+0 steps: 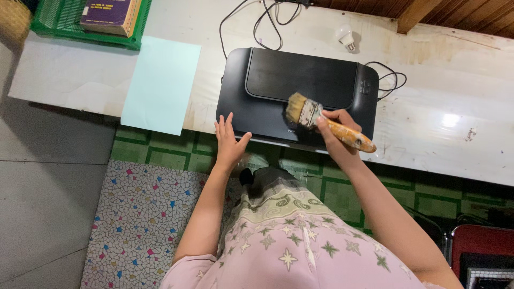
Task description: The person uses a brush to clean the exterior and interior of a Canon printer. They open the lid and brush the top, sides, and internal components, then close the lid and continue brushing the exterior.
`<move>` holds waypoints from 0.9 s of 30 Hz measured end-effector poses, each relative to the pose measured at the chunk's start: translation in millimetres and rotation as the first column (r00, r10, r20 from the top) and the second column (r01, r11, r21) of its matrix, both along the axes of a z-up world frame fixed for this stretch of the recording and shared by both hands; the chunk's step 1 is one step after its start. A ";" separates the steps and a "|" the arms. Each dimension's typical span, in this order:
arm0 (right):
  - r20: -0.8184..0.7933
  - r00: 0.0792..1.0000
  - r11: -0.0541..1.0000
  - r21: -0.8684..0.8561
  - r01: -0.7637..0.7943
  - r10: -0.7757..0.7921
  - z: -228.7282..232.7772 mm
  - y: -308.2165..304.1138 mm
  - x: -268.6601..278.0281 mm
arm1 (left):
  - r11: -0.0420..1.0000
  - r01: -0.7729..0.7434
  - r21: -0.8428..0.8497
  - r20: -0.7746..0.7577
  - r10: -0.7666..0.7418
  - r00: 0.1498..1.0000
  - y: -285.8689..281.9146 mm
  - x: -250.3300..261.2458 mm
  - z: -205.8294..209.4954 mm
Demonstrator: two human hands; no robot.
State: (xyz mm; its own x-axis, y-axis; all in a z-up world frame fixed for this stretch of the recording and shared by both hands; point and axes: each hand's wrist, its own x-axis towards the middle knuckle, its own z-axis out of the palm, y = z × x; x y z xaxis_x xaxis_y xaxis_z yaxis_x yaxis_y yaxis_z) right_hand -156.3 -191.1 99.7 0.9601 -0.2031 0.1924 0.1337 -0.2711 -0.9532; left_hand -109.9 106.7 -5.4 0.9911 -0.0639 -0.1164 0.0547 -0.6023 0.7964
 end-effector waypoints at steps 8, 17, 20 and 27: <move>-0.101 0.992 0.997 -0.029 0.067 -0.070 -23.6 -8.4 -8.9 | 0.994 0.080 -0.070 0.043 -0.077 0.996 -24.7 -21.2 2.7; -0.205 0.979 0.995 -0.097 -0.008 -0.012 -26.6 -18.7 -63.7 | 0.995 0.037 -0.094 0.129 -0.024 0.991 -49.4 -41.1 8.1; -0.226 0.974 0.998 -0.053 -0.038 0.025 -17.0 -31.9 -73.1 | 0.994 0.055 -0.098 0.123 -0.042 0.992 -57.3 -48.6 13.0; 0.072 0.979 0.979 -0.061 0.197 -0.192 -20.3 -89.5 -45.4 | 0.989 0.099 -0.109 0.081 -0.090 0.993 -78.9 -65.3 20.5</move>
State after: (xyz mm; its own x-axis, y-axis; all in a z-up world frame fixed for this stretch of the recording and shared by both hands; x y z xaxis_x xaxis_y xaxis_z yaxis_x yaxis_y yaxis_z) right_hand -201.7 -280.6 79.4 0.8882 -0.3692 0.2735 0.1337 -0.3617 -0.9226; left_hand -175.2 27.7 15.1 0.9857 -0.1663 -0.0282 -0.0611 -0.5077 0.8594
